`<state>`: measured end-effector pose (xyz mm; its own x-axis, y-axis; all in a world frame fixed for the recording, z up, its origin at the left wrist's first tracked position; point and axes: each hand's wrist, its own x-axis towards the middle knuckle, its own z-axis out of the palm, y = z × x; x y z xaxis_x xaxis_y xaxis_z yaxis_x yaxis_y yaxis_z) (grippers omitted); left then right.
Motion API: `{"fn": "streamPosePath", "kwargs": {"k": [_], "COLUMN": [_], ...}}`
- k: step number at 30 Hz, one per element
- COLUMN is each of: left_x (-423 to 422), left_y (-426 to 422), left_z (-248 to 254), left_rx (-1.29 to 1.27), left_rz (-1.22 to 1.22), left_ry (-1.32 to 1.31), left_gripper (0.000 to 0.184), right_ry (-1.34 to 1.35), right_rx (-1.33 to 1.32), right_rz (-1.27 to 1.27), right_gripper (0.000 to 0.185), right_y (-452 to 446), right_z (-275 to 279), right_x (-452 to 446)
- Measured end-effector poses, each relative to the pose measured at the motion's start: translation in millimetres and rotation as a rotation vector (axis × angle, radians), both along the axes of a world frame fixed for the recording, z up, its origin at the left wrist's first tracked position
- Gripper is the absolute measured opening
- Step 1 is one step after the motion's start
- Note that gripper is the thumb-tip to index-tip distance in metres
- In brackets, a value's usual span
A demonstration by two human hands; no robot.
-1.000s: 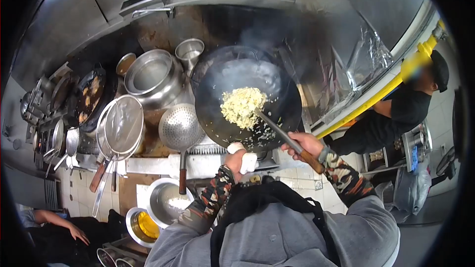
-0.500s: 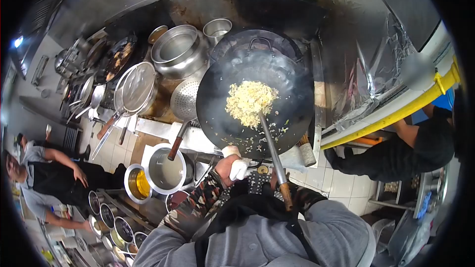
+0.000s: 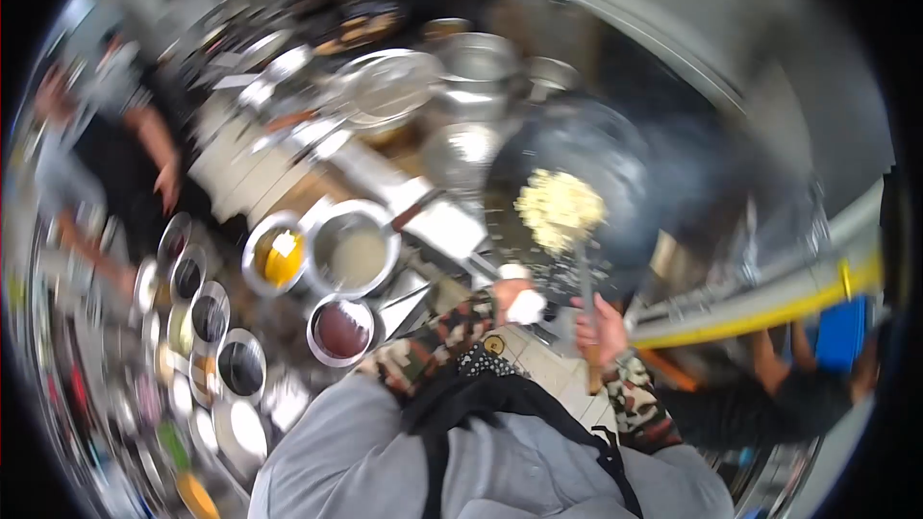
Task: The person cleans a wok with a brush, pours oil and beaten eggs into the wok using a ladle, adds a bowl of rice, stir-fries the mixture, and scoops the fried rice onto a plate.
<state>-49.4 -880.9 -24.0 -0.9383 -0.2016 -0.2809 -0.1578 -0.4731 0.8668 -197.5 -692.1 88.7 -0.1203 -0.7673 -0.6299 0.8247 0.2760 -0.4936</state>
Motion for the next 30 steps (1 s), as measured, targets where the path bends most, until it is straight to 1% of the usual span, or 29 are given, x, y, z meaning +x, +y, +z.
{"fn": "streamPosePath", "kwargs": {"k": [1,2,3,4,5,6,7,8,9,10,12,13,14,15,16,17,18,19,20,21,22,23,24,26,27,28,29,30], "left_x": [4.4,8.9,16.9,27.0,40.4,56.9,79.2,113.3,137.1,150.2,184.0,142.0,126.7,111.5,86.0,72.8,53.9,39.1,28.2,33.1,46.2,61.6,68.9,77.8,84.7,76.8,68.2,60.1], "left_y": [2.8,4.5,8.5,15.3,22.7,33.2,46.0,67.3,90.1,114.4,163.3,207.2,226.8,246.4,269.2,290.2,316.3,338.1,362.7,387.9,412.4,431.2,452.1,495.1,514.1,533.5,555.5,571.7], "left_z": [6.4,14.0,21.0,26.5,32.3,45.9,61.3,94.5,120.7,145.3,162.9,203.1,194.8,186.4,185.1,214.9,233.2,228.7,244.8,262.5,277.2,264.6,251.6,231.2,213.6,218.3,225.2,232.9], "left_rx": [-0.325,-0.681,-0.916,-1.087,-1.170,-1.162,-0.953,-0.499,-0.221,-0.017,0.068,0.132,0.176,0.212,0.242,0.240,0.344,0.319,0.422,0.522,0.551,0.603,0.662,0.680,0.671,0.701,0.704,0.708], "left_rz": [-0.017,-0.015,0.002,0.027,0.068,0.121,0.222,0.384,0.537,0.696,0.882,1.010,1.148,1.278,1.392,1.466,1.605,1.659,1.713,1.853,1.875,1.963,2.053,2.179,2.235,2.372,2.447,2.522], "left_ry": [0.065,0.121,0.148,0.152,0.125,0.069,-0.086,-0.327,-0.473,-0.570,-0.601,-0.645,-0.555,-0.454,-0.486,-0.455,-0.347,-0.419,-0.334,-0.242,-0.236,-0.173,-0.112,-0.034,0.012,0.020,0.049,0.085], "left_gripper": [0.016,0.016,0.016,0.017,0.017,0.018,0.024,0.032,0.040,0.049,0.045,0.040,0.037,0.034,0.031,0.027,0.028,0.027,0.028,0.027,0.025,0.023,0.022,0.021,0.024,0.025,0.024,0.022], "right_ry": [0.264,0.227,0.191,0.172,0.228,0.139,0.113,0.085,0.208,0.336,0.338,0.326,0.315,0.427,0.408,0.240,0.070,0.050,0.016,0.022,0.024,0.030,0.005,-0.061,-0.101,-0.144,-0.142,-0.197], "right_rx": [0.147,0.159,0.171,0.108,0.160,0.192,0.207,0.231,0.297,0.346,0.318,0.274,0.221,0.186,0.167,0.113,0.065,0.101,0.130,0.127,0.130,0.109,0.111,0.110,0.129,0.154,0.140,0.168], "right_rz": [0.160,0.210,0.260,0.326,0.334,0.390,0.464,0.518,0.652,0.768,0.850,0.956,1.061,1.099,1.152,1.312,1.458,1.518,1.598,1.680,1.757,1.764,1.864,2.054,2.121,2.193,2.219,2.291], "right_gripper": [0.050,0.028,0.016,0.017,0.022,0.028,0.029,0.030,0.018,0.039,0.036,0.030,0.025,0.009,0.009,0.021,0.034,0.034,0.034,0.032,0.031,0.031,0.030,0.026,0.028,0.030,0.030,0.031], "right_y": [-3.0,-5.5,-7.5,-4.6,6.4,9.0,9.2,5.5,-5.7,-16.0,-33.1,-16.9,-25.8,-34.2,-46.3,-69.8,-74.4,-80.1,-83.6,-74.1,-63.8,-56.7,-47.2,-24.9,-16.7,-2.7,13.2,24.4], "right_z": [36.8,44.1,51.6,64.4,77.2,94.1,111.2,122.8,132.4,142.0,164.7,203.0,210.2,216.7,219.2,214.6,220.3,228.2,242.3,242.5,241.5,229.1,215.8,198.3,185.6,183.6,186.5,191.5], "right_x": [7.6,-5.7,-20.1,-26.7,-32.5,-41.4,-43.1,-40.2,-33.8,-22.6,12.3,-22.5,-31.0,-34.3,-59.5,-71.5,-74.9,-73.9,-58.4,-25.3,9.3,44.7,76.0,128.6,157.2,175.7,194.1,214.5]}}
